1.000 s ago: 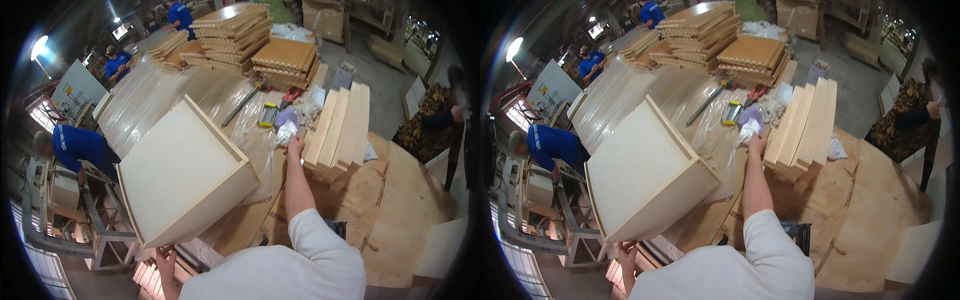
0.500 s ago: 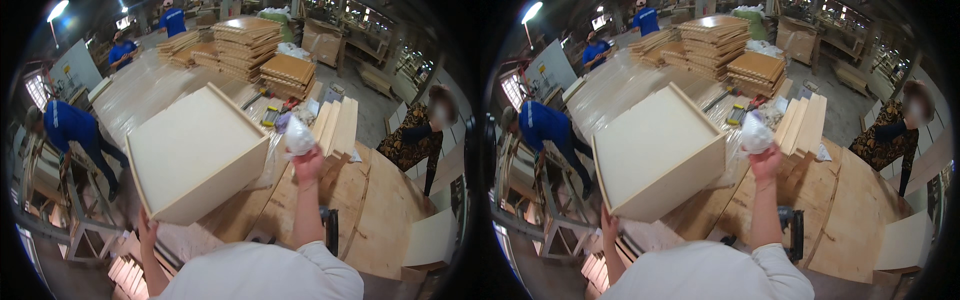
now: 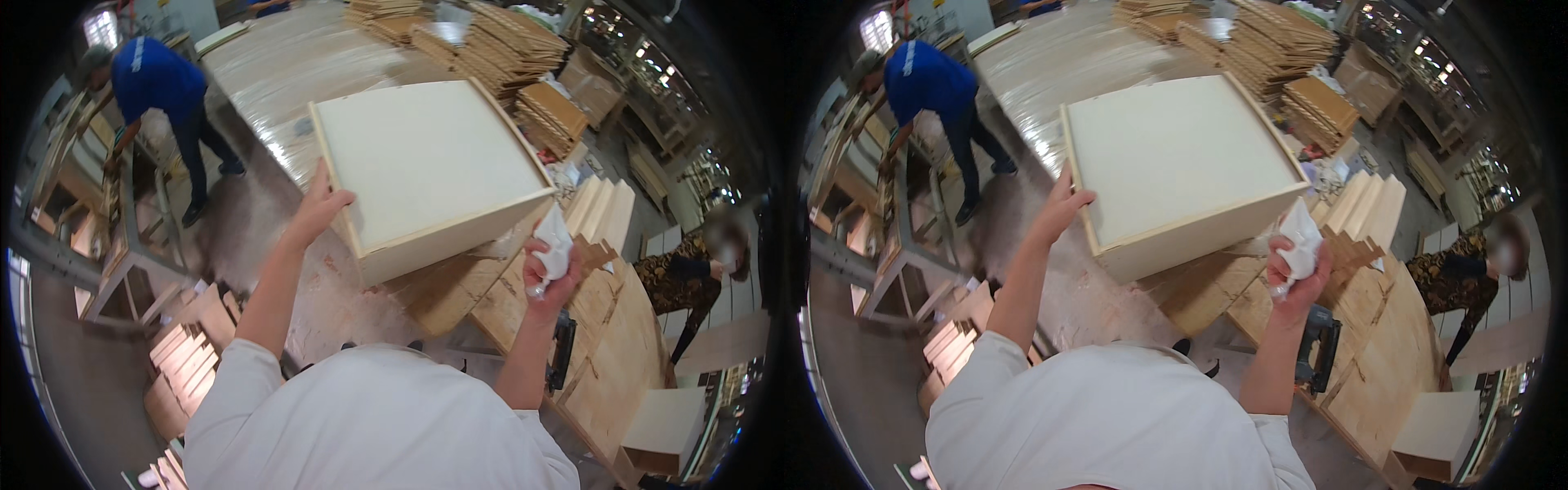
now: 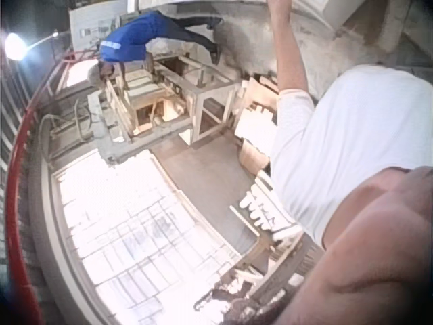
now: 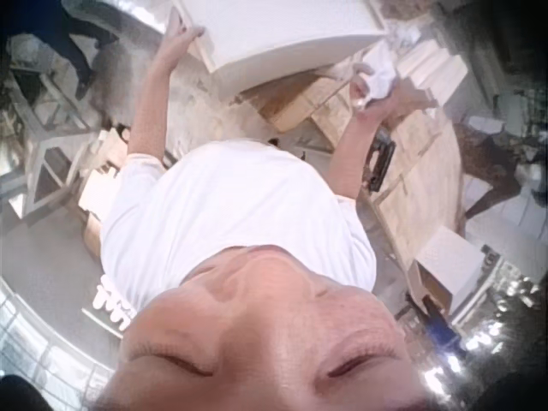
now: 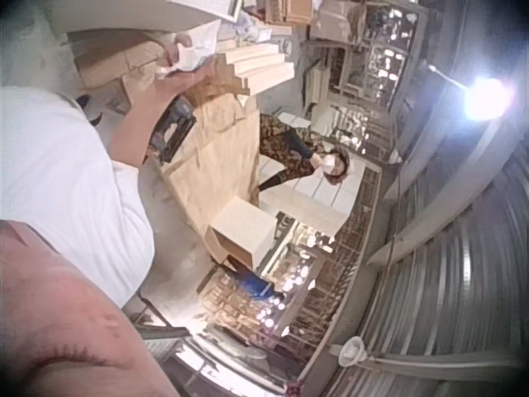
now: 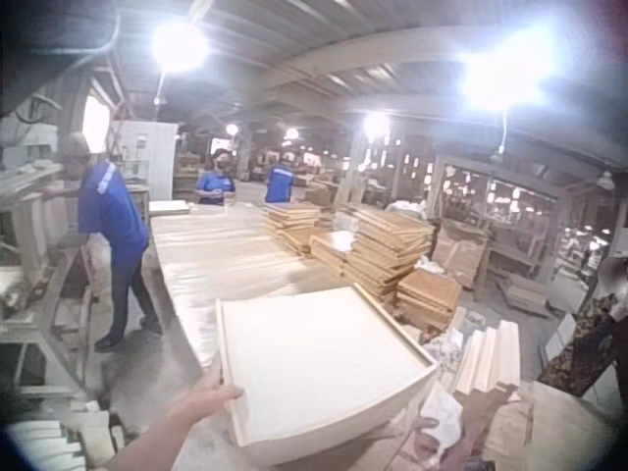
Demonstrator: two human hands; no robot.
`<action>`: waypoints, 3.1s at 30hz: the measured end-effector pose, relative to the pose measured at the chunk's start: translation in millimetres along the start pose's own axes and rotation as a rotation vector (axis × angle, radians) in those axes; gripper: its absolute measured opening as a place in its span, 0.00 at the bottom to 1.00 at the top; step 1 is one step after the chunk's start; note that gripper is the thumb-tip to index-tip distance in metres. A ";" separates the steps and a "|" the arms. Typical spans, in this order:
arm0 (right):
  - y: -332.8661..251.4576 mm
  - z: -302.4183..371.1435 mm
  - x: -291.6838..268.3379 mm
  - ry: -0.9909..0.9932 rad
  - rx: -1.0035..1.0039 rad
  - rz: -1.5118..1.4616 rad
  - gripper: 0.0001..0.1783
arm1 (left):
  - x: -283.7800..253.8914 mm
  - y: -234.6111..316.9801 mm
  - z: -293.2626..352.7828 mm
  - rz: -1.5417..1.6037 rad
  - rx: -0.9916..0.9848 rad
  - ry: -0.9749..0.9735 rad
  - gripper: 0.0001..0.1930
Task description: The person assembles wooden boxes by aligning panels and securing them with a pneumatic nail gun. They repeatedly reposition the box, apply glue to edges, and use a hammer to adjust joints before fastening. The process continues with multiple units in a workshop setting.
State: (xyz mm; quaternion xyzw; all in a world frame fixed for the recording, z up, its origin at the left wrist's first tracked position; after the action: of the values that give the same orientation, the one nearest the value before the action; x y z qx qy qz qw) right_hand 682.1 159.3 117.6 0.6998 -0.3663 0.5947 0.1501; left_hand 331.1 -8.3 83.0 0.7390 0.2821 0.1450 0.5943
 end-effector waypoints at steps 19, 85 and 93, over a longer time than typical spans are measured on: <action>178.2 -67.3 85.6 0.013 0.198 1.494 0.15 | -5.9 -27.0 -13.0 0.342 0.039 -0.109 0.42; -65.7 5.4 65.1 0.586 -0.411 2.362 0.13 | 8.6 -19.5 -6.9 0.532 -0.129 0.057 0.39; -87.5 14.9 -28.9 0.761 -0.853 1.647 0.16 | -5.4 4.3 -45.6 0.237 -0.287 -0.018 0.34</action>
State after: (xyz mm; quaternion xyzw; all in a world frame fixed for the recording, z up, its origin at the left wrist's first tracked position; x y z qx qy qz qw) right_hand 752.6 219.4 106.4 -0.1209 -0.8469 0.5165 0.0374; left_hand 302.8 24.3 99.2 0.6760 0.1641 0.2460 0.6749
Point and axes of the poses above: each hand's wrist, its own z-axis away from the middle knuckle, its own x-axis out of the palm, y = z × x, the point moved 2 cm from there along -z, towards the middle knuckle, and after that the axes turned 2 degrees about x, right-handed, at the moved point
